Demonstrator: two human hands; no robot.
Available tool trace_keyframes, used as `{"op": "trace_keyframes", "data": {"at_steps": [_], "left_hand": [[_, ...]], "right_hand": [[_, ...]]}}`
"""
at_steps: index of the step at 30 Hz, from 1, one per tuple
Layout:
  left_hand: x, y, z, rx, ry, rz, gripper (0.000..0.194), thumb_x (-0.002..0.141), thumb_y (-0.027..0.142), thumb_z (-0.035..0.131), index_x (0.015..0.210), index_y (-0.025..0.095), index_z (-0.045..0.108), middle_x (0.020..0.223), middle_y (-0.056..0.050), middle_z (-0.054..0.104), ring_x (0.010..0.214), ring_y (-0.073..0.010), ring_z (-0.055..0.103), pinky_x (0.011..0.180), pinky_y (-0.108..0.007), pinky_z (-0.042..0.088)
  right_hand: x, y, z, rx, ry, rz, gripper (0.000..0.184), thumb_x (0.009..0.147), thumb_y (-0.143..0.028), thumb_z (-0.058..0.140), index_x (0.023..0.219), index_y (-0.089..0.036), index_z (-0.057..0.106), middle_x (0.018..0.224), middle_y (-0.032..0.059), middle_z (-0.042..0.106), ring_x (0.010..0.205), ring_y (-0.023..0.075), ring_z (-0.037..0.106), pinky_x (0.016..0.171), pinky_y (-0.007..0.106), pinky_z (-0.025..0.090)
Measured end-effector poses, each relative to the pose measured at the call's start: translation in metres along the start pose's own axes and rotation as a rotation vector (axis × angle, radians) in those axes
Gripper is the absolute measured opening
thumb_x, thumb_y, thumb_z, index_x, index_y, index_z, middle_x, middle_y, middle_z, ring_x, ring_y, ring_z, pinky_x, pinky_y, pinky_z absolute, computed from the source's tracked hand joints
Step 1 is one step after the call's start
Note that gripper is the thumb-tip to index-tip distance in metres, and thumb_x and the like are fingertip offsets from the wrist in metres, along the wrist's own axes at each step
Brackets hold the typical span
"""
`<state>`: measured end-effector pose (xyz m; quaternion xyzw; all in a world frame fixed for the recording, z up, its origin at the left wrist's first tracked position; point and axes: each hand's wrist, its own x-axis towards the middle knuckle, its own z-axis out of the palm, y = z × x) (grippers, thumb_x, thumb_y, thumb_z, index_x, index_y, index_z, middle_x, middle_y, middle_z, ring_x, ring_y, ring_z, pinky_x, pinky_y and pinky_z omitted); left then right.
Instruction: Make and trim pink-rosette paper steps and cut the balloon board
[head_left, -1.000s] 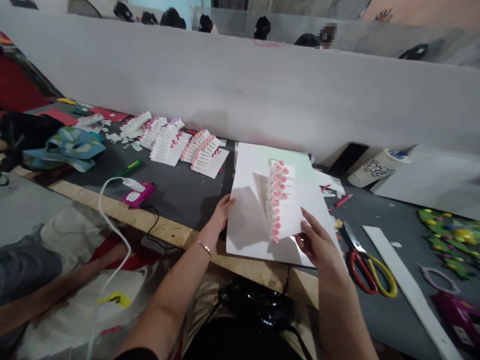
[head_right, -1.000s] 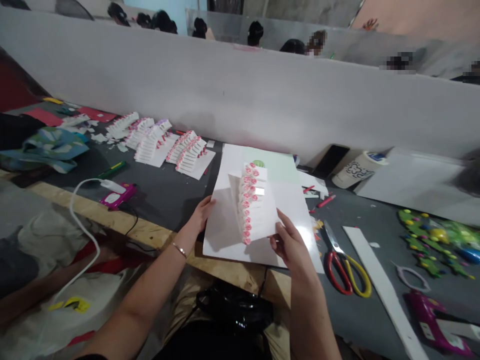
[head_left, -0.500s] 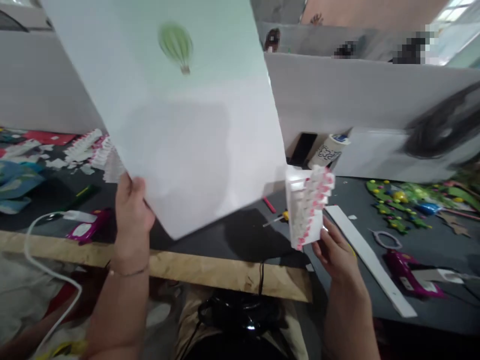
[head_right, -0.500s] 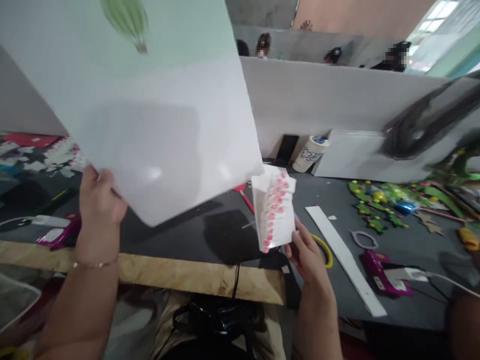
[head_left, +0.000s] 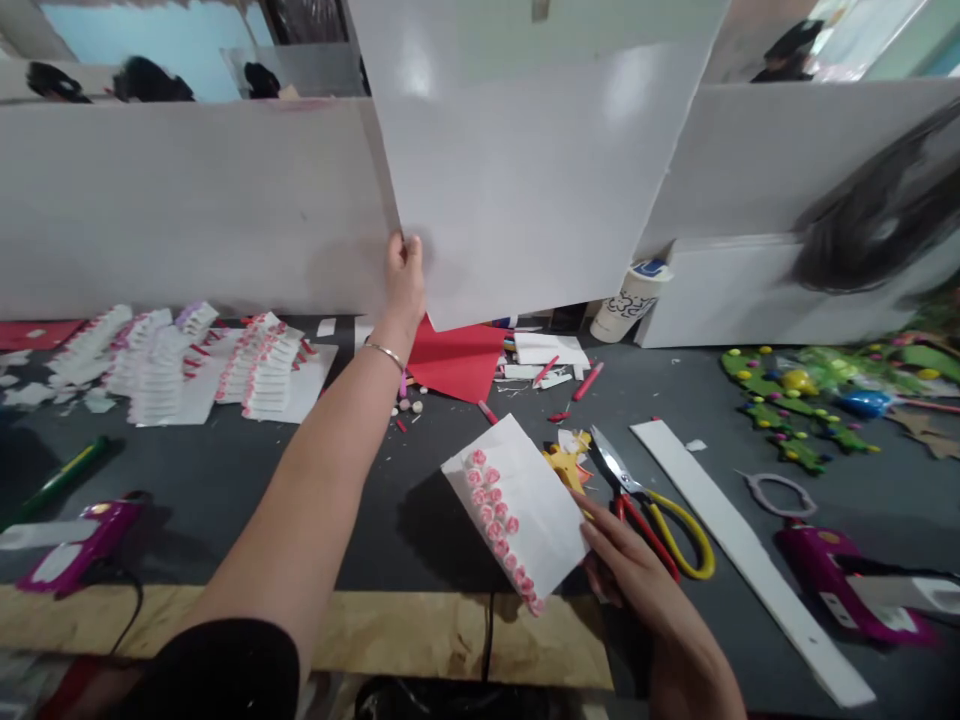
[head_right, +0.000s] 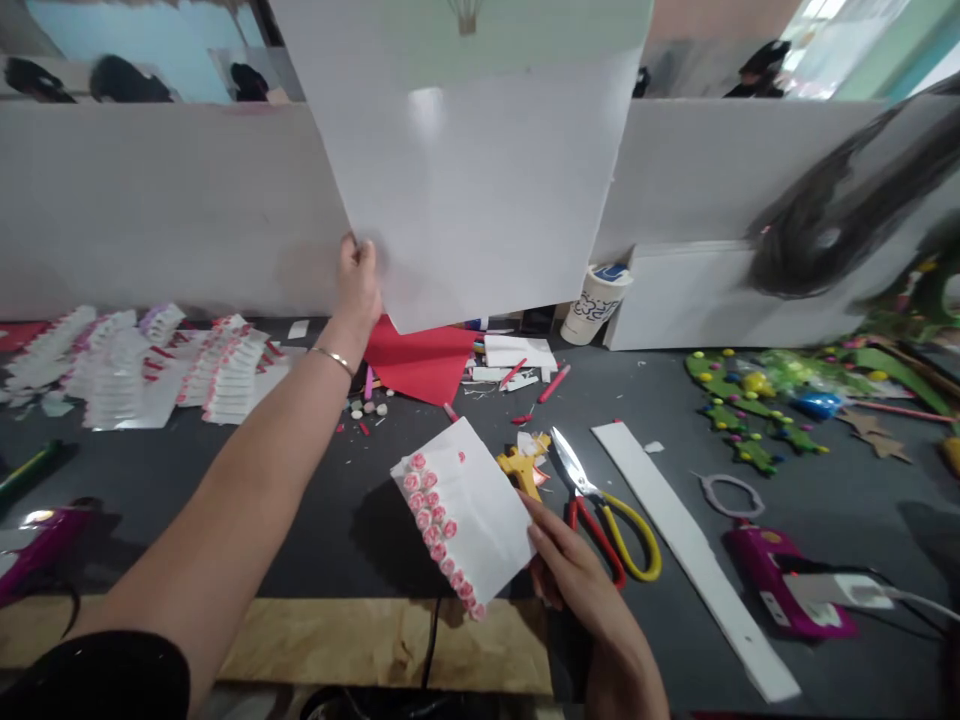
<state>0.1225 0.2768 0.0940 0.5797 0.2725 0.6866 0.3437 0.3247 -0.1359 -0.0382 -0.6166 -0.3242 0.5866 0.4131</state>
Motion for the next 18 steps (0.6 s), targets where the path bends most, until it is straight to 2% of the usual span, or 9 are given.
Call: {"op": "trace_keyframes", "data": {"at_steps": [2,5,10,14,18], "left_hand": [[-0.001,-0.025,0.006,0.012,0.019,-0.015,0.046,0.083,0.062,0.06,0.104,0.021,0.058,0.11,-0.01,0.064,0.116,-0.0219,0.056,0.101,-0.034,0.041],[-0.008,-0.056,0.004,0.038,0.006,-0.073,0.041,0.086,0.057,0.06,0.104,0.02,0.058,0.112,-0.011,0.064,0.114,-0.0219,0.057,0.1,-0.034,0.042],[-0.026,-0.085,-0.005,0.053,-0.024,-0.216,0.034,0.088,0.043,0.064,0.112,0.021,0.056,0.115,-0.012,0.065,0.116,-0.0222,0.058,0.102,-0.037,0.041],[-0.04,-0.081,-0.011,0.07,-0.044,-0.281,0.036,0.088,0.035,0.066,0.118,0.02,0.054,0.121,-0.014,0.063,0.121,-0.0232,0.056,0.103,-0.037,0.039],[-0.051,-0.048,-0.029,0.112,-0.007,-0.287,0.036,0.088,0.028,0.066,0.12,0.018,0.053,0.125,-0.015,0.06,0.125,-0.023,0.054,0.106,-0.036,0.036]], "right_hand": [[0.0,0.001,-0.002,-0.01,-0.019,0.014,0.079,0.08,-0.065,0.063,0.143,-0.02,0.049,0.045,-0.0034,0.053,0.037,0.0122,0.045,0.036,0.021,0.032],[-0.002,0.001,-0.004,-0.031,-0.043,0.048,0.078,0.082,-0.065,0.061,0.144,-0.021,0.049,0.046,-0.0027,0.054,0.038,0.0124,0.046,0.037,0.022,0.033],[-0.003,0.001,-0.006,-0.043,-0.031,0.097,0.083,0.08,-0.067,0.062,0.146,-0.02,0.046,0.048,-0.0017,0.056,0.039,0.0125,0.046,0.037,0.022,0.034],[-0.004,0.003,-0.008,-0.065,-0.012,0.106,0.087,0.079,-0.068,0.062,0.148,-0.019,0.043,0.047,-0.003,0.054,0.039,0.0124,0.045,0.037,0.023,0.034],[-0.004,0.001,-0.009,-0.091,0.009,0.111,0.096,0.075,-0.071,0.063,0.15,-0.017,0.04,0.044,-0.0039,0.052,0.037,0.0132,0.044,0.037,0.024,0.034]]}}
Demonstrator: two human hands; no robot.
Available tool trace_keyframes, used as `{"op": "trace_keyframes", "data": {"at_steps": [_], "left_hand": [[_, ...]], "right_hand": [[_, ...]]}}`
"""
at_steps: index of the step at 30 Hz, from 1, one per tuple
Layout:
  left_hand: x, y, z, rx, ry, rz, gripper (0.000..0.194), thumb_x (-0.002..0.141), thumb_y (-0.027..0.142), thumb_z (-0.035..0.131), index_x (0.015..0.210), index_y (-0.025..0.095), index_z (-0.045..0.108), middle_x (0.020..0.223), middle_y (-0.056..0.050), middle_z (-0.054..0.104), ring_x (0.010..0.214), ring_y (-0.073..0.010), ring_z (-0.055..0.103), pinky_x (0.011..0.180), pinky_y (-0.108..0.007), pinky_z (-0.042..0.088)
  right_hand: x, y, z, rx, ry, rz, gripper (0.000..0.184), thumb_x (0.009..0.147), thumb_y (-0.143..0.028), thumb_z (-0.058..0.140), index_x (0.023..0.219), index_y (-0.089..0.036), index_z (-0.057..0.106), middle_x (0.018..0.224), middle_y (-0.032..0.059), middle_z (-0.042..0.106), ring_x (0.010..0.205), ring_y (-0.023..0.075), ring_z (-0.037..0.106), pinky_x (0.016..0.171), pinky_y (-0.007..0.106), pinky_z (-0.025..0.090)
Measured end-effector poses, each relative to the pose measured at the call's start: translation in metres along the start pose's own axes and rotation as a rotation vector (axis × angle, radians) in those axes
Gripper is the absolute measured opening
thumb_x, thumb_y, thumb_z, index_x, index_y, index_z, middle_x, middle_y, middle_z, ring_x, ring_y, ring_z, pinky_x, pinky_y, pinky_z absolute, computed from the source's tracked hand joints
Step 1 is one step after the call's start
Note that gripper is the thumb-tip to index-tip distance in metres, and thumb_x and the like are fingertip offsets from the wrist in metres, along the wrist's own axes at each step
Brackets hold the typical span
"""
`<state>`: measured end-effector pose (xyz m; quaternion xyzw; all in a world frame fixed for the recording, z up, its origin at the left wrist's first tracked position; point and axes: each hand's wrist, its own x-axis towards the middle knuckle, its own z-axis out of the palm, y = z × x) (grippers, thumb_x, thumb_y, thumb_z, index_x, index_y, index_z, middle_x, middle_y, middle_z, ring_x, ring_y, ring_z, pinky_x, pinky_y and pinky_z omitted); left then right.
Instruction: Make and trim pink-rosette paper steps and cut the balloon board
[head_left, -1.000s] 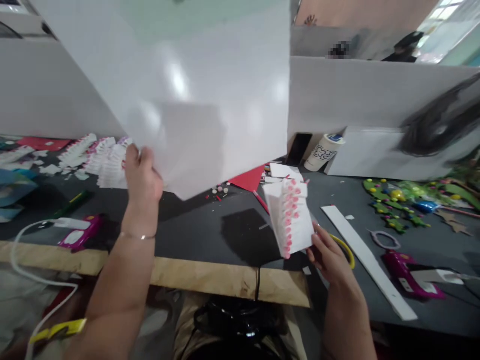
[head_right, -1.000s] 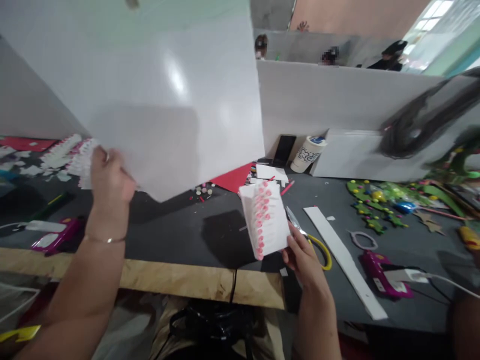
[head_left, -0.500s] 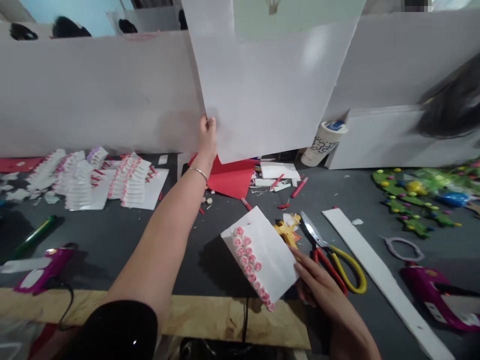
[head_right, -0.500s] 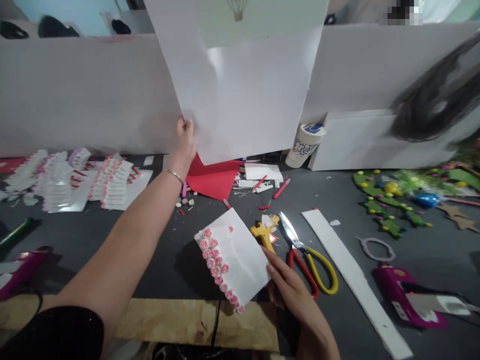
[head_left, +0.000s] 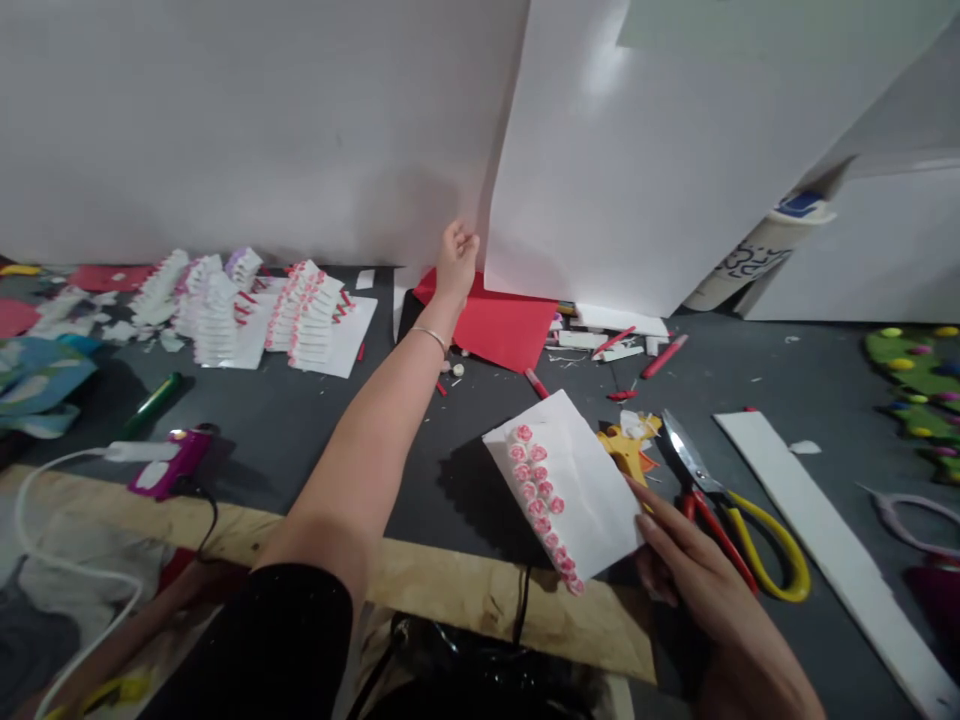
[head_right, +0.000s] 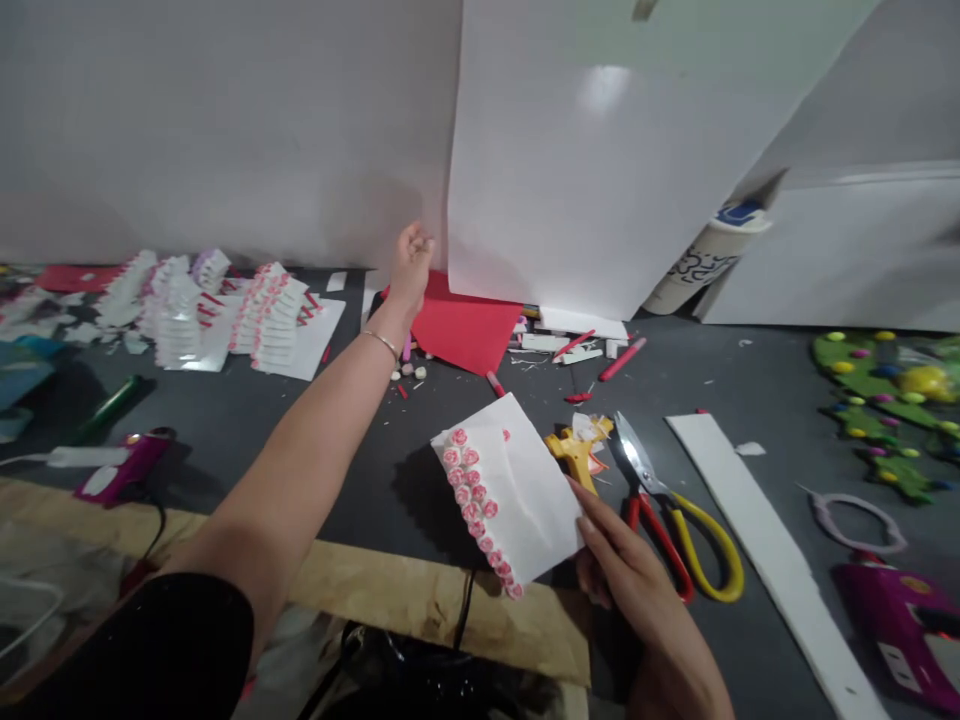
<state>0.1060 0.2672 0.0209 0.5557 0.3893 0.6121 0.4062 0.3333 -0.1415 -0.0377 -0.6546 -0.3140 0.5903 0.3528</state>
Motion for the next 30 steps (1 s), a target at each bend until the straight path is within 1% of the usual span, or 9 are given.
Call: {"op": "trace_keyframes", "data": {"at_steps": [4,7,8,11,13,17,22,26,30], "left_hand": [[-0.054,0.039,-0.038,0.02,0.045,-0.019,0.022,0.091,0.027,0.06,0.112,0.021,0.058,0.102,-0.008,0.068,0.098,-0.0191,0.065,0.092,-0.034,0.046],[-0.125,0.059,-0.072,0.13,0.025,-0.133,0.012,0.089,0.028,0.06,0.099,0.022,0.064,0.075,-0.001,0.065,0.071,-0.0162,0.063,0.076,-0.03,0.049],[-0.15,0.062,-0.084,0.203,-0.04,-0.199,0.008,0.086,0.027,0.062,0.092,0.022,0.066,0.067,0.0,0.063,0.066,-0.0163,0.061,0.073,-0.029,0.048],[-0.209,0.066,-0.12,0.412,-0.162,-0.334,0.009,0.079,0.022,0.067,0.07,0.023,0.069,0.057,0.0,0.06,0.062,-0.0185,0.058,0.071,-0.028,0.045],[-0.229,0.067,-0.141,0.451,-0.115,-0.375,0.012,0.075,0.019,0.069,0.064,0.025,0.068,0.056,0.0,0.06,0.065,-0.0205,0.058,0.07,-0.027,0.044],[-0.234,0.068,-0.158,0.411,-0.016,-0.419,0.007,0.073,0.02,0.07,0.068,0.024,0.071,0.058,0.0,0.061,0.064,-0.0193,0.058,0.065,-0.026,0.043],[-0.222,0.069,-0.141,0.081,-0.102,-0.634,0.023,0.082,0.04,0.063,0.086,0.019,0.072,0.07,-0.005,0.068,0.057,-0.0147,0.059,0.051,-0.024,0.045],[-0.216,0.073,-0.138,-0.022,-0.221,-0.78,0.026,0.076,0.037,0.07,0.092,0.018,0.074,0.066,-0.003,0.066,0.053,-0.0125,0.056,0.046,-0.022,0.046],[-0.217,0.072,-0.145,-0.004,-0.334,-0.777,0.026,0.064,0.033,0.079,0.086,0.02,0.075,0.066,-0.002,0.067,0.047,-0.0109,0.052,0.039,-0.02,0.041]], "right_hand": [[0.0,-0.003,-0.001,-0.043,-0.008,-0.019,0.099,0.072,-0.074,0.064,0.149,-0.016,0.041,0.042,-0.0032,0.05,0.037,0.0138,0.043,0.037,0.026,0.034],[-0.002,-0.003,-0.002,-0.064,-0.014,-0.024,0.105,0.069,-0.075,0.066,0.15,-0.014,0.039,0.042,-0.0027,0.05,0.038,0.014,0.042,0.037,0.026,0.032],[-0.003,-0.003,-0.003,-0.07,-0.01,-0.019,0.107,0.067,-0.076,0.067,0.15,-0.014,0.039,0.042,-0.0026,0.049,0.038,0.0142,0.042,0.036,0.026,0.032],[-0.006,-0.005,-0.004,-0.091,0.026,-0.02,0.106,0.066,-0.077,0.067,0.148,-0.016,0.042,0.042,-0.0025,0.049,0.038,0.0149,0.043,0.034,0.025,0.031],[-0.008,-0.012,0.0,-0.105,0.031,-0.027,0.1,0.067,-0.075,0.067,0.146,-0.017,0.047,0.043,-0.0023,0.05,0.038,0.0156,0.045,0.034,0.025,0.032],[-0.009,-0.043,0.029,-0.112,-0.011,-0.08,0.095,0.066,-0.069,0.07,0.143,-0.016,0.05,0.041,-0.0041,0.05,0.035,0.0134,0.045,0.033,0.023,0.028],[0.02,-0.074,0.067,-0.1,-0.089,-0.254,0.074,0.077,-0.054,0.064,0.139,-0.016,0.055,0.046,-0.006,0.053,0.038,0.0107,0.049,0.034,0.018,0.03],[0.043,-0.079,0.072,-0.203,-0.149,-0.315,0.058,0.084,-0.046,0.058,0.135,-0.019,0.058,0.048,-0.0072,0.053,0.036,0.0084,0.048,0.034,0.017,0.029],[0.056,-0.088,0.065,-0.316,-0.148,-0.385,0.049,0.088,-0.043,0.055,0.132,-0.021,0.06,0.05,-0.0065,0.054,0.037,0.0087,0.05,0.036,0.017,0.032]]}}
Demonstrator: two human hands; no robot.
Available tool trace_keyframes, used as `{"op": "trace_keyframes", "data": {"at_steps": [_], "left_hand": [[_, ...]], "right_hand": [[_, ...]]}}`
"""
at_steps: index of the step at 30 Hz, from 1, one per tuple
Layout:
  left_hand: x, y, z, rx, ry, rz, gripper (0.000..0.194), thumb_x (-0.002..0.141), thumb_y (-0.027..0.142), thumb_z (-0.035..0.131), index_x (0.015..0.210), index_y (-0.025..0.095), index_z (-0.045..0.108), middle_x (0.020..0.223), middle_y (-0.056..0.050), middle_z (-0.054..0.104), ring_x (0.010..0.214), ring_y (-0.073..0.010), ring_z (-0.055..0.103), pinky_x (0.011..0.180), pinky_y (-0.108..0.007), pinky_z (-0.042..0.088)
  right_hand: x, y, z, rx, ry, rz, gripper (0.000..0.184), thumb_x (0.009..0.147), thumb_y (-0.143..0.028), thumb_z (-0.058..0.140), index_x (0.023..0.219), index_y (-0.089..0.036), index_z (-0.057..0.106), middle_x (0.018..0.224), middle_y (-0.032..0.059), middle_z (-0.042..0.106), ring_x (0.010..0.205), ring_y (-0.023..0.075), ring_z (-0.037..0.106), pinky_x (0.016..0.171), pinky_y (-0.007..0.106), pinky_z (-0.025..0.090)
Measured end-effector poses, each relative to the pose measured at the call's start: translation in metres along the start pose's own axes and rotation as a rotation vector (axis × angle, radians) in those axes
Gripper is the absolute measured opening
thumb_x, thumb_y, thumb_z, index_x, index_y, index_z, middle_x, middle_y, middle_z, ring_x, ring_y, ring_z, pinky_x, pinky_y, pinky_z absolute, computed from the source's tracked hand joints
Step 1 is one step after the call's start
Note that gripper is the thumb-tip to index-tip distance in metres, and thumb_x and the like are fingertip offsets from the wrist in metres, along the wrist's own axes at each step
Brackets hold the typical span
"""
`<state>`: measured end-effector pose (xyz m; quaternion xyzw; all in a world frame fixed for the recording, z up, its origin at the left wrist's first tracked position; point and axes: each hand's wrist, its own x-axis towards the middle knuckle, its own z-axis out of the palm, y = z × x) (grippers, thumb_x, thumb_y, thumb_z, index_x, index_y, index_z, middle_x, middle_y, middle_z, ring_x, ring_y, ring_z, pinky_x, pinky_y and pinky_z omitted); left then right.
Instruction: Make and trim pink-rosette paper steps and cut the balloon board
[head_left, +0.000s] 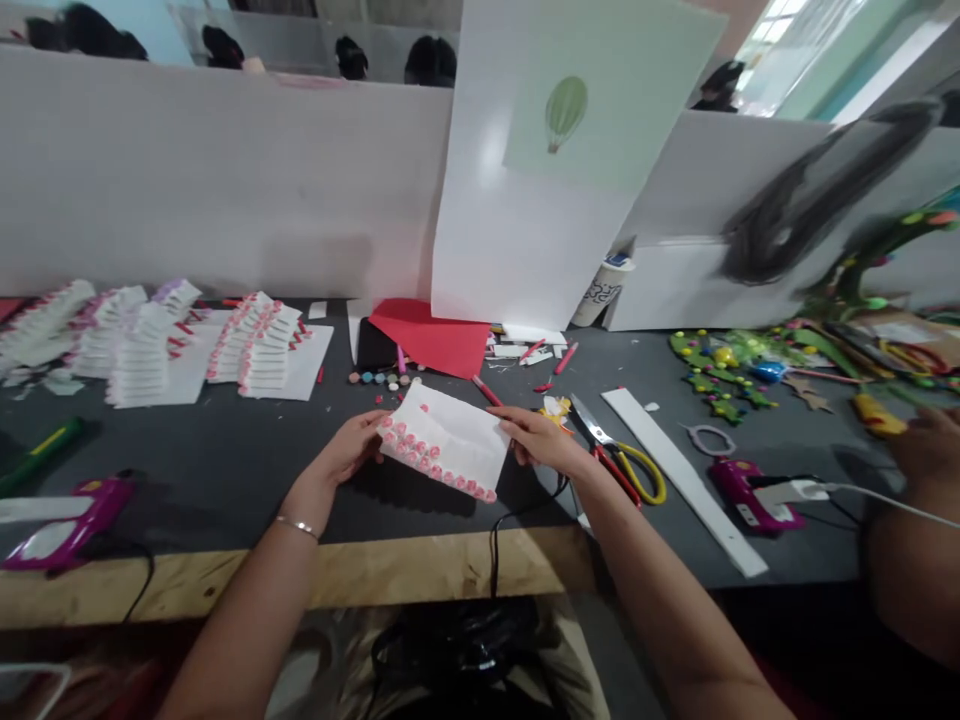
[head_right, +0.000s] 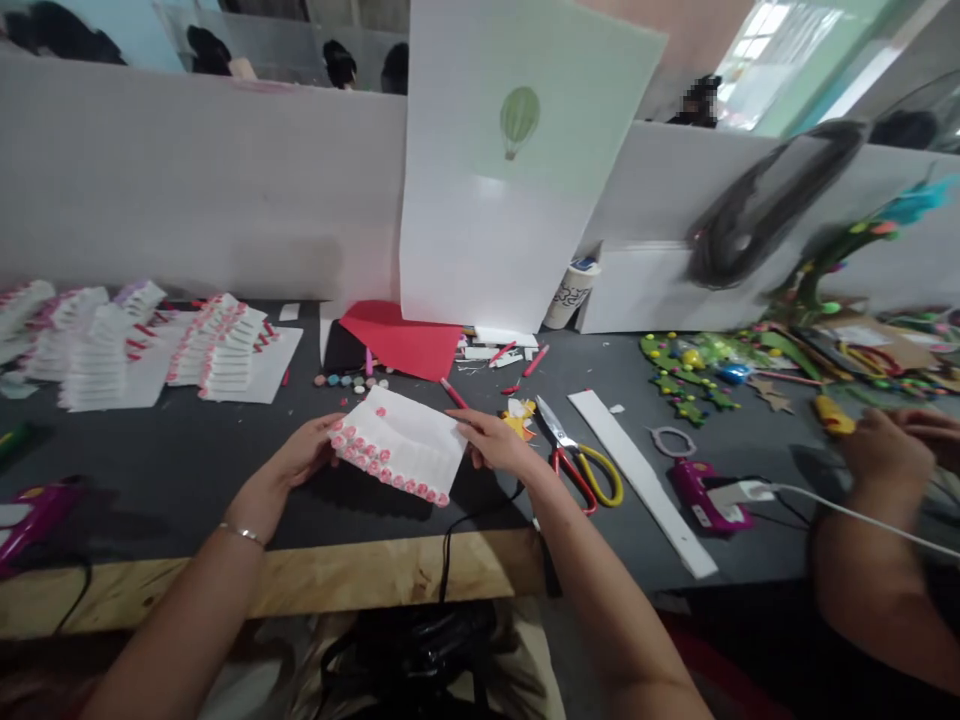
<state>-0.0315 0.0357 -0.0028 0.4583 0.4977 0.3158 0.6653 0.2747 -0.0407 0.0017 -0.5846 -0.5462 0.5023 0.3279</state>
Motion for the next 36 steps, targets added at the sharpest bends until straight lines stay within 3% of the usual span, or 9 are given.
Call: {"op": "trace_keyframes", "data": {"at_steps": [4,8,10,16,22,25,28,32,36], "left_hand": [[0.0,-0.005,-0.002,0.039,-0.021,0.01,0.031,0.064,0.037,0.08,0.089,0.02,0.075,0.07,-0.004,0.069,0.055,-0.0145,0.058,0.043,-0.023,0.049],[-0.004,-0.006,0.0,0.119,-0.034,-0.02,0.031,0.068,0.036,0.077,0.093,0.019,0.073,0.073,-0.005,0.069,0.057,-0.0154,0.06,0.042,-0.024,0.052],[-0.006,-0.006,0.0,0.166,-0.089,-0.054,0.03,0.072,0.037,0.074,0.095,0.018,0.071,0.076,-0.006,0.069,0.059,-0.0158,0.061,0.041,-0.023,0.051],[-0.007,-0.009,-0.003,0.317,-0.192,-0.123,0.021,0.084,0.038,0.064,0.081,0.018,0.063,0.053,0.005,0.049,0.043,-0.0081,0.046,0.039,-0.02,0.049],[-0.009,-0.007,-0.002,0.298,-0.179,-0.136,0.019,0.087,0.031,0.06,0.073,0.018,0.058,0.052,0.004,0.05,0.04,-0.0082,0.047,0.037,-0.02,0.046],[-0.014,-0.007,-0.005,0.183,-0.104,-0.151,0.018,0.087,0.03,0.059,0.074,0.017,0.058,0.053,0.003,0.056,0.041,-0.0096,0.053,0.036,-0.019,0.046],[-0.024,-0.011,-0.006,0.047,-0.006,-0.155,0.018,0.087,0.032,0.058,0.081,0.015,0.061,0.057,0.0,0.062,0.041,-0.0105,0.056,0.034,-0.019,0.046],[-0.039,-0.02,0.004,-0.093,0.124,-0.166,0.021,0.087,0.031,0.061,0.096,0.012,0.063,0.064,-0.004,0.068,0.047,-0.0127,0.063,0.038,-0.019,0.05],[-0.044,-0.026,0.022,-0.152,0.206,-0.146,0.017,0.089,0.026,0.058,0.1,0.013,0.06,0.072,-0.006,0.072,0.05,-0.0122,0.065,0.045,-0.02,0.055]], "right_hand": [[0.027,-0.008,-0.037,-0.257,0.189,-0.056,0.04,0.095,-0.036,0.046,0.13,-0.022,0.062,0.074,0.0018,0.067,0.047,0.0109,0.057,0.044,0.021,0.04],[0.069,-0.012,-0.083,-0.829,0.483,-0.055,0.04,0.092,-0.013,0.043,0.124,-0.019,0.066,0.11,0.0128,0.068,0.083,0.0205,0.066,0.068,0.028,0.047],[0.088,-0.009,-0.096,-1.059,0.464,0.024,0.047,0.088,-0.008,0.044,0.127,-0.023,0.065,0.121,0.013,0.064,0.093,0.0235,0.065,0.071,0.029,0.046],[0.112,0.004,-0.106,-1.138,0.365,0.087,0.031,0.09,-0.011,0.047,0.107,-0.017,0.071,0.118,0.0172,0.062,0.091,0.0256,0.061,0.072,0.034,0.043],[0.111,0.008,-0.115,-1.031,0.392,-0.002,0.012,0.088,-0.018,0.055,0.081,-0.019,0.065,0.104,0.0164,0.064,0.091,0.0279,0.059,0.078,0.042,0.042],[0.105,0.005,-0.119,-0.747,0.534,-0.077,0.016,0.082,-0.024,0.066,0.07,-0.022,0.056,0.08,0.009,0.063,0.083,0.0261,0.059,0.078,0.042,0.043],[0.094,0.004,-0.115,-0.443,0.635,-0.117,0.018,0.08,-0.029,0.07,0.075,-0.022,0.054,0.069,0.003,0.058,0.067,0.018,0.057,0.067,0.034,0.045],[0.069,0.009,-0.091,-0.228,0.607,-0.134,0.015,0.086,-0.033,0.06,0.089,-0.019,0.056,0.065,-0.0013,0.058,0.05,0.0093,0.049,0.048,0.023,0.036],[0.04,0.017,-0.055,0.047,0.497,-0.151,0.017,0.078,-0.033,0.066,0.075,-0.019,0.058,0.054,-0.0066,0.047,0.044,0.0073,0.04,0.042,0.02,0.028]]}}
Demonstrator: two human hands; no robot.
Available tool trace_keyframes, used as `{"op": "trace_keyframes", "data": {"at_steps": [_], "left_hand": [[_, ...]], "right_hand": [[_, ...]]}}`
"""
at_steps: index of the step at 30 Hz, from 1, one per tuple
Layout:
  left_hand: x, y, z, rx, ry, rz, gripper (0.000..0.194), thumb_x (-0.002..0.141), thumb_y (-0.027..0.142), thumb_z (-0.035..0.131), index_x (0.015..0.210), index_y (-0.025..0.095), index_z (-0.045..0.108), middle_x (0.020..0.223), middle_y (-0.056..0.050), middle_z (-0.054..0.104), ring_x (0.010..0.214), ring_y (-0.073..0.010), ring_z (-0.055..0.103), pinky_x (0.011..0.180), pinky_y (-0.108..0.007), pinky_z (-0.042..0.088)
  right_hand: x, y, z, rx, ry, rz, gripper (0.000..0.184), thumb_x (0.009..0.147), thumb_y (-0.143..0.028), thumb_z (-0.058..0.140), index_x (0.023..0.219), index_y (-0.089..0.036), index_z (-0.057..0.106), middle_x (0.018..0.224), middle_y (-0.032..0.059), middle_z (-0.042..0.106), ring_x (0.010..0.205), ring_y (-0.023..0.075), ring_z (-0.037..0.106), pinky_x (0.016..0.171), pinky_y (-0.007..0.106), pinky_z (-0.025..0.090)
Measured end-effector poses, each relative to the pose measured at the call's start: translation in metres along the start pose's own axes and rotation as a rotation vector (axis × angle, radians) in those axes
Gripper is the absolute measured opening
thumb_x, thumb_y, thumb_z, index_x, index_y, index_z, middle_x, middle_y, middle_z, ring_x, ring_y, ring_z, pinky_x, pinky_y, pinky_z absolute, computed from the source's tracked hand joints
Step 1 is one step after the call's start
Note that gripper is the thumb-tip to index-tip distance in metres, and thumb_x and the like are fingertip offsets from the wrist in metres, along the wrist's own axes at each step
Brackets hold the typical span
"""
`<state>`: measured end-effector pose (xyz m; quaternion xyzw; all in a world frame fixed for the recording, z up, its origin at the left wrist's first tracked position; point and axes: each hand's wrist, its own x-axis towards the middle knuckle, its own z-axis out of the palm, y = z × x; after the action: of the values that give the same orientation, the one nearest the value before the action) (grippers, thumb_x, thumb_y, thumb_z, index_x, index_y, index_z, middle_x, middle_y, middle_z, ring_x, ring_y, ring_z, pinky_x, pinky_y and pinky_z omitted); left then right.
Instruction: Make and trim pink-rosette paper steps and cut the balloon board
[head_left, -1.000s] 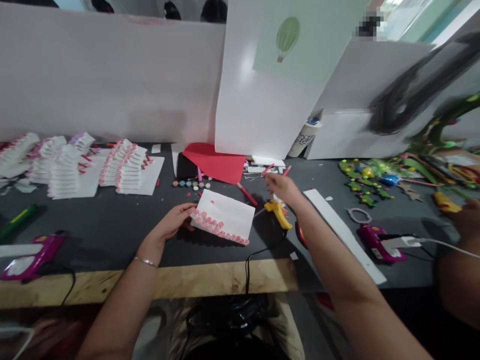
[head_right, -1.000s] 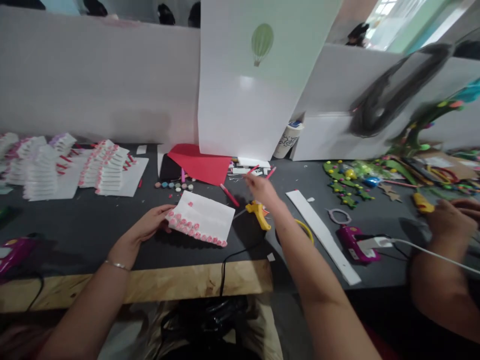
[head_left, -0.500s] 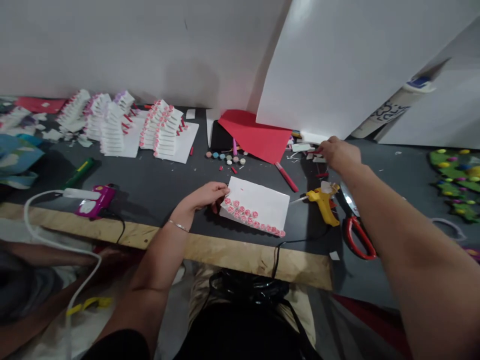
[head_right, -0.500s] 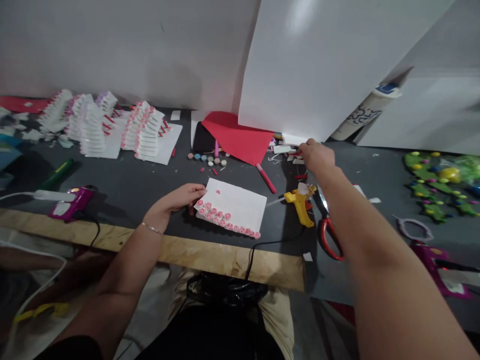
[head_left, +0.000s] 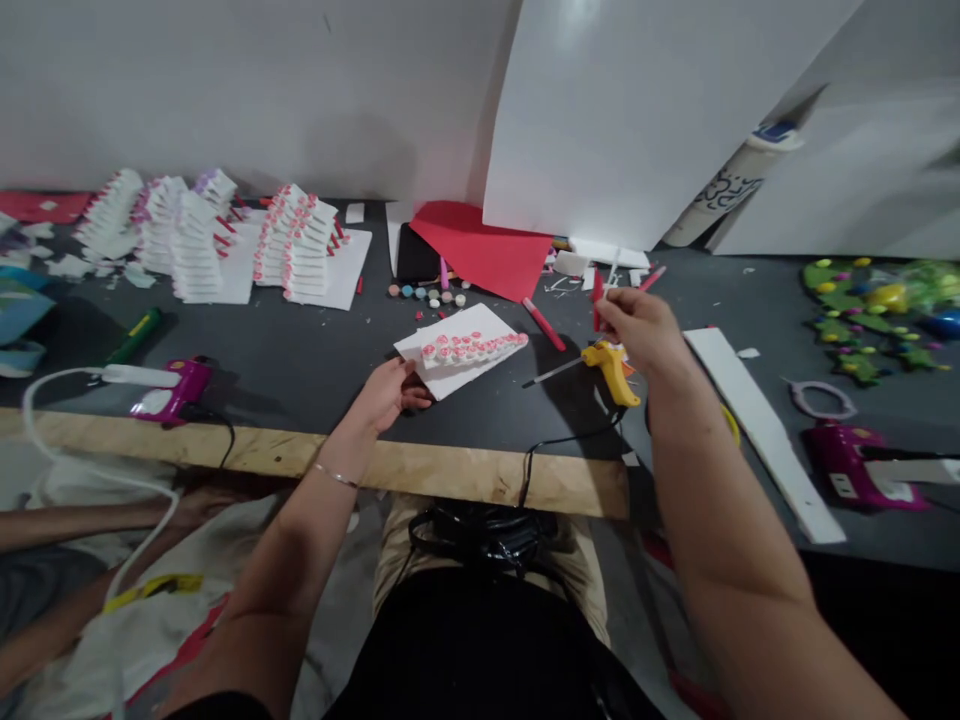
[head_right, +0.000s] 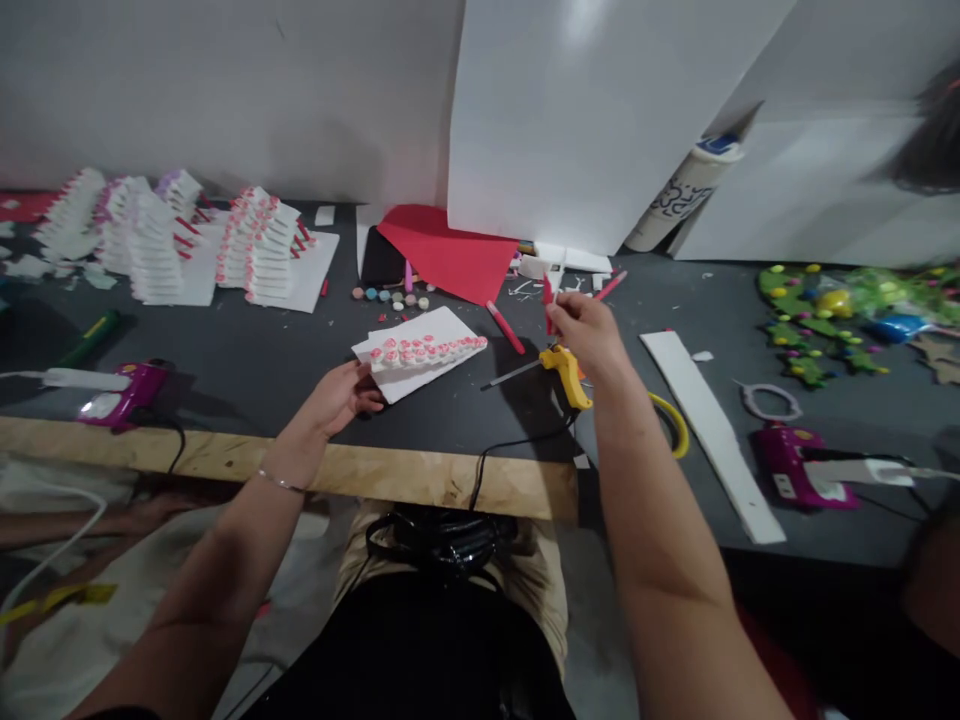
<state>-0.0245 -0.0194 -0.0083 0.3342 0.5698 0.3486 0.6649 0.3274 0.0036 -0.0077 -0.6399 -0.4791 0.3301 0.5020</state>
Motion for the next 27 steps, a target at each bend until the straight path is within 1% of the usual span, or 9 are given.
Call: {"op": "trace_keyframes", "data": {"at_steps": [2,4,7,10,13,17,21,24,27], "left_hand": [[0.0,-0.001,0.008,0.015,0.026,0.013,0.014,0.09,0.025,0.057,0.099,0.014,0.06,0.07,-0.005,0.071,0.049,-0.0113,0.064,0.047,-0.02,0.055],[0.002,-0.001,0.015,0.071,0.051,0.03,0.012,0.091,0.024,0.056,0.095,0.014,0.06,0.066,-0.004,0.069,0.048,-0.0113,0.064,0.047,-0.019,0.054],[0.003,0.0,0.019,0.169,0.089,0.065,0.009,0.091,0.022,0.056,0.091,0.014,0.059,0.063,-0.003,0.068,0.048,-0.0127,0.066,0.047,-0.02,0.053],[-0.001,0.002,0.019,0.205,0.128,0.077,0.01,0.092,0.019,0.053,0.084,0.014,0.057,0.059,-0.003,0.066,0.045,-0.0121,0.064,0.047,-0.019,0.051],[-0.007,0.004,0.014,0.209,0.156,0.091,0.014,0.094,0.02,0.051,0.083,0.014,0.056,0.056,-0.003,0.064,0.044,-0.012,0.064,0.047,-0.019,0.05],[-0.013,0.004,0.0,0.351,0.208,0.09,0.017,0.097,0.027,0.046,0.101,0.013,0.056,0.054,-0.002,0.064,0.042,-0.0136,0.063,0.046,-0.02,0.049],[-0.018,-0.002,-0.016,0.543,0.305,0.135,0.036,0.097,0.027,0.042,0.131,0.013,0.042,0.049,0.004,0.058,0.037,-0.0143,0.057,0.044,-0.022,0.047],[-0.016,-0.006,-0.024,0.714,0.391,0.328,0.034,0.093,0.024,0.046,0.125,0.015,0.051,0.063,0.0,0.064,0.048,-0.0153,0.062,0.054,-0.027,0.053],[-0.006,-0.004,-0.028,0.963,0.461,0.636,0.027,0.085,0.018,0.053,0.11,0.017,0.063,0.101,-0.012,0.072,0.093,-0.023,0.069,0.088,-0.037,0.053]], "right_hand": [[-0.02,0.001,0.009,0.05,-0.002,0.016,0.017,0.076,-0.034,0.068,0.074,-0.019,0.06,0.054,-0.0067,0.047,0.045,0.0079,0.04,0.042,0.021,0.028],[-0.036,0.001,0.017,0.008,0.016,-0.002,0.018,0.074,-0.035,0.069,0.08,-0.019,0.063,0.058,-0.0057,0.051,0.049,0.0096,0.044,0.047,0.022,0.034],[-0.053,0.0,0.026,-0.113,0.083,-0.12,0.02,0.07,-0.035,0.071,0.081,-0.02,0.063,0.072,-0.0026,0.058,0.06,0.0125,0.051,0.061,0.028,0.045],[-0.065,-0.002,0.033,-0.154,0.193,-0.266,0.017,0.071,-0.035,0.069,0.077,-0.022,0.06,0.083,0.0005,0.059,0.07,0.0149,0.054,0.073,0.033,0.048],[-0.073,-0.007,0.04,-0.107,0.22,-0.313,0.016,0.074,-0.037,0.066,0.077,-0.022,0.06,0.089,0.0038,0.061,0.08,0.0177,0.056,0.071,0.032,0.048],[-0.08,-0.012,0.052,0.082,0.093,-0.226,0.021,0.077,-0.041,0.063,0.079,-0.021,0.06,0.082,0.0013,0.061,0.072,0.015,0.055,0.066,0.029,0.046],[-0.08,-0.01,0.062,0.268,0.004,-0.133,0.028,0.071,-0.045,0.07,0.078,-0.021,0.058,0.07,-0.0035,0.056,0.063,0.0114,0.05,0.062,0.026,0.043],[-0.078,-0.006,0.066,0.298,-0.008,-0.092,0.031,0.07,-0.048,0.071,0.077,-0.021,0.058,0.067,-0.0049,0.055,0.059,0.01,0.047,0.058,0.024,0.039],[-0.079,-0.005,0.067,0.332,0.002,-0.051,0.032,0.07,-0.05,0.07,0.075,-0.022,0.056,0.066,-0.0052,0.055,0.055,0.0092,0.044,0.054,0.023,0.036]]}}
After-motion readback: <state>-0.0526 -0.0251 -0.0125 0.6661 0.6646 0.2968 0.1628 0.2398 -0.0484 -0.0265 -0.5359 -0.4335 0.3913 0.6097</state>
